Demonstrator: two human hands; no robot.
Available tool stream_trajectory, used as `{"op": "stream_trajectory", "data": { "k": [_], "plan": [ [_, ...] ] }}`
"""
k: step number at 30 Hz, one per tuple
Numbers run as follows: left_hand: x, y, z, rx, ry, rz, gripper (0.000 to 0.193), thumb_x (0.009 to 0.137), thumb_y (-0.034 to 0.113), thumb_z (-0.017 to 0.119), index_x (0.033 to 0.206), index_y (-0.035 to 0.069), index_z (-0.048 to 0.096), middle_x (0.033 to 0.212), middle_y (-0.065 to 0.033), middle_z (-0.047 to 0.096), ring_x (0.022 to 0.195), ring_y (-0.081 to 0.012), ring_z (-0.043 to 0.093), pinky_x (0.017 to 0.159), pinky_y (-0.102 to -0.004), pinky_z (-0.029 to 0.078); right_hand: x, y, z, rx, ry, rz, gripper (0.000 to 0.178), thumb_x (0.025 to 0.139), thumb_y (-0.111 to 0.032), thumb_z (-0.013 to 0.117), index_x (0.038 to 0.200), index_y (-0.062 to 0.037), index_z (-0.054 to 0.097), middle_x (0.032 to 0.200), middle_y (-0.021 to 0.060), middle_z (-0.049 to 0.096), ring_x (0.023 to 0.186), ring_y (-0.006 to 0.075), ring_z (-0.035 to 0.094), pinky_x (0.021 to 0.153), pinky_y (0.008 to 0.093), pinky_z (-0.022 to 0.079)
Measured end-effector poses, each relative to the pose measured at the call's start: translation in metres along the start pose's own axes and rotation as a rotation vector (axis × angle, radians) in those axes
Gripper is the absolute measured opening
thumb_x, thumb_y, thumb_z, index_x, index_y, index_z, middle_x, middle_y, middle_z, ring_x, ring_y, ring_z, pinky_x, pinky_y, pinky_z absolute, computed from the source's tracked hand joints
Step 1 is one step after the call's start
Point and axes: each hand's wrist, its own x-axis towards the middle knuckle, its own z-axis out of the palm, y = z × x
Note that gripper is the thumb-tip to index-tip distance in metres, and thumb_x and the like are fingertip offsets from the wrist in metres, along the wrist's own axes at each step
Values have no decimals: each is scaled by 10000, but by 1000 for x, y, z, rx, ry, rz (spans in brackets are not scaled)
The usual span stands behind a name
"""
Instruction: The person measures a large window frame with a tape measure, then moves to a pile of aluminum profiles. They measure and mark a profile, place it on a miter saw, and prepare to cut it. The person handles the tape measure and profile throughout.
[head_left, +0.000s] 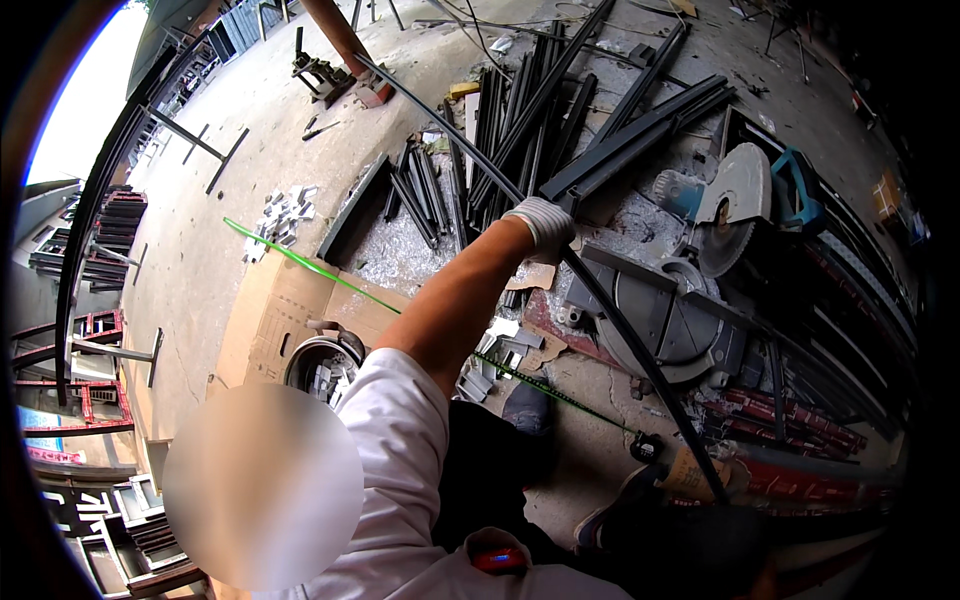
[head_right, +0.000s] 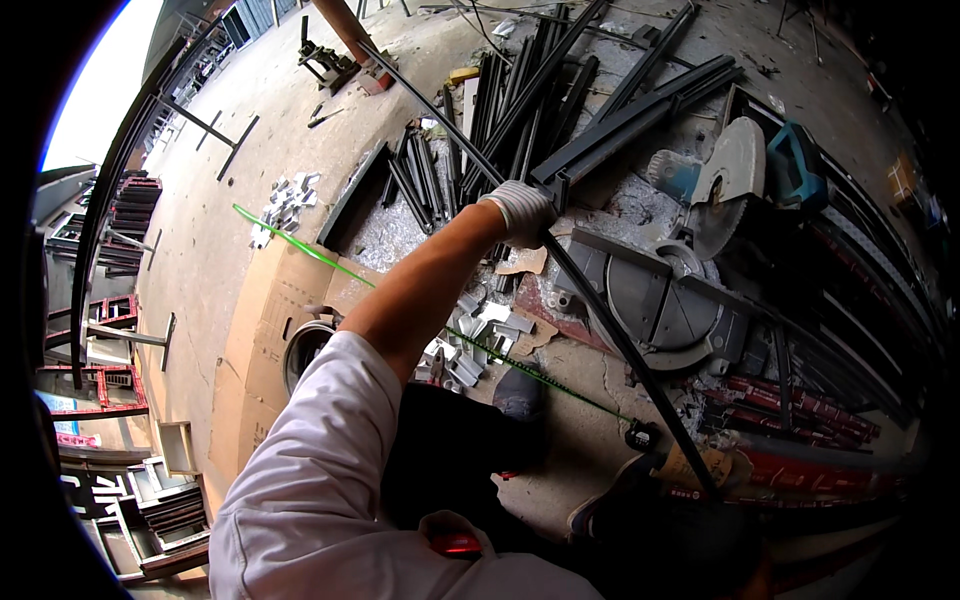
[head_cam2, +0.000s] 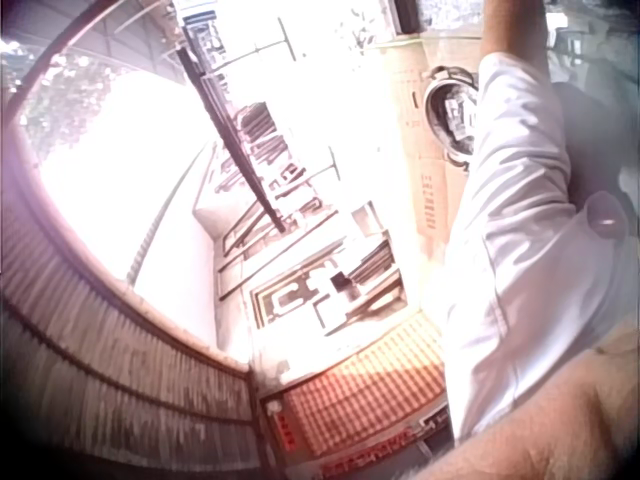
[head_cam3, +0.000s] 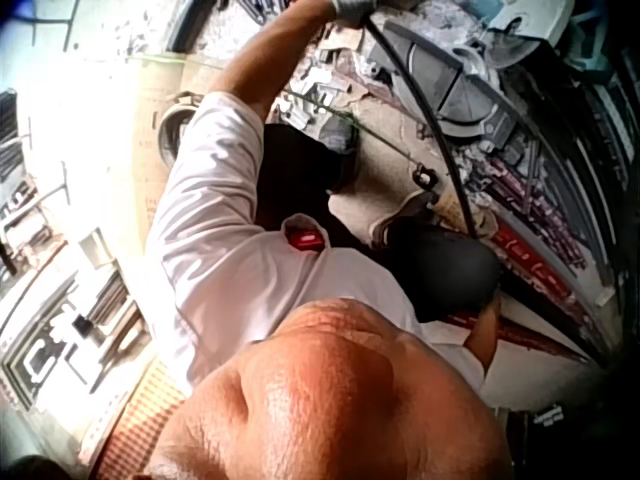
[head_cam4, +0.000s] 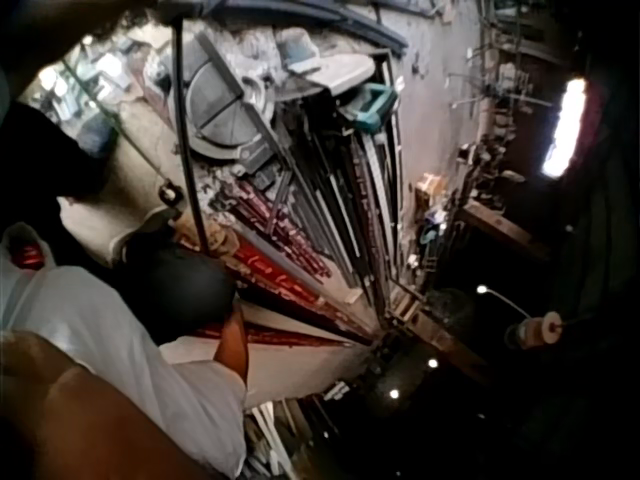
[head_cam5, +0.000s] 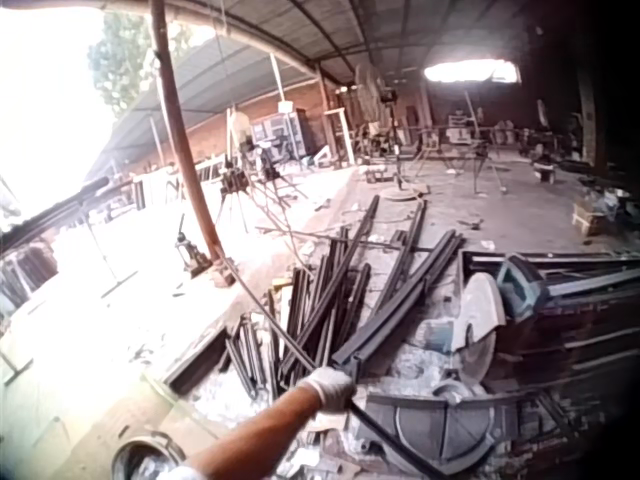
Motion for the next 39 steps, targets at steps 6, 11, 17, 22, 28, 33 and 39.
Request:
{"op": "stream_trajectory", "data": {
  "k": [6, 11, 17, 22, 28, 33, 39],
  "plan": [
    [0, 0, -1, -23, 13, 18, 224, 788, 338, 763, 923, 163, 799, 868, -101, 756, 871, -365, 743, 749, -456, 598, 2, -4, 3, -1, -11, 6, 453, 846, -454, 780, 1071, -61, 776, 875, 105, 759, 784, 199, 716, 785, 357, 580],
    [2, 1, -2, -12, -6, 6, 220, 790, 327, 758, 921, 156, 798, 868, -111, 757, 873, -370, 742, 753, -456, 597, 1, -5, 4, 5, -20, 3, 459, 843, -459, 783, 1071, -61, 776, 872, 104, 759, 781, 200, 716, 784, 358, 580],
    [0, -2, 5, -28, 40, 34, 208, 799, 308, 746, 913, 141, 795, 861, -119, 754, 862, -371, 741, 750, -453, 595, 2, -3, 7, 9, -28, -7, 466, 839, -466, 785, 1071, -62, 777, 868, 104, 759, 777, 201, 716, 783, 359, 580],
    [-1, -2, 4, -9, 12, 26, 206, 790, 306, 753, 913, 146, 797, 848, -119, 750, 843, -376, 736, 728, -457, 587, 4, -4, 12, 12, -35, -9, 472, 836, -471, 788, 1072, -62, 777, 865, 104, 759, 773, 201, 716, 782, 359, 580],
    [-1, 0, 0, -5, -3, 33, 204, 809, 311, 737, 914, 148, 799, 847, -114, 751, 846, -369, 740, 726, -455, 587, 7, -10, 16, 10, -46, -10, 479, 832, -477, 790, 1072, -62, 778, 861, 104, 759, 769, 202, 716, 781, 360, 580],
    [-2, -1, 2, -5, -16, 16, 204, 791, 300, 740, 913, 146, 794, 846, -118, 749, 847, -374, 738, 730, -457, 587, 5, -10, 14, 6, -53, -13, 485, 829, -483, 793, 1072, -63, 778, 858, 103, 759, 766, 203, 716, 780, 360, 580],
    [0, -2, 1, -30, 13, 37, 204, 787, 295, 741, 918, 147, 788, 845, -123, 745, 850, -381, 735, 737, -468, 588, 8, -7, 15, 7, -60, -25, 493, 826, -489, 795, 1072, -63, 779, 855, 103, 758, 762, 203, 716, 779, 361, 580]
  ]
}}
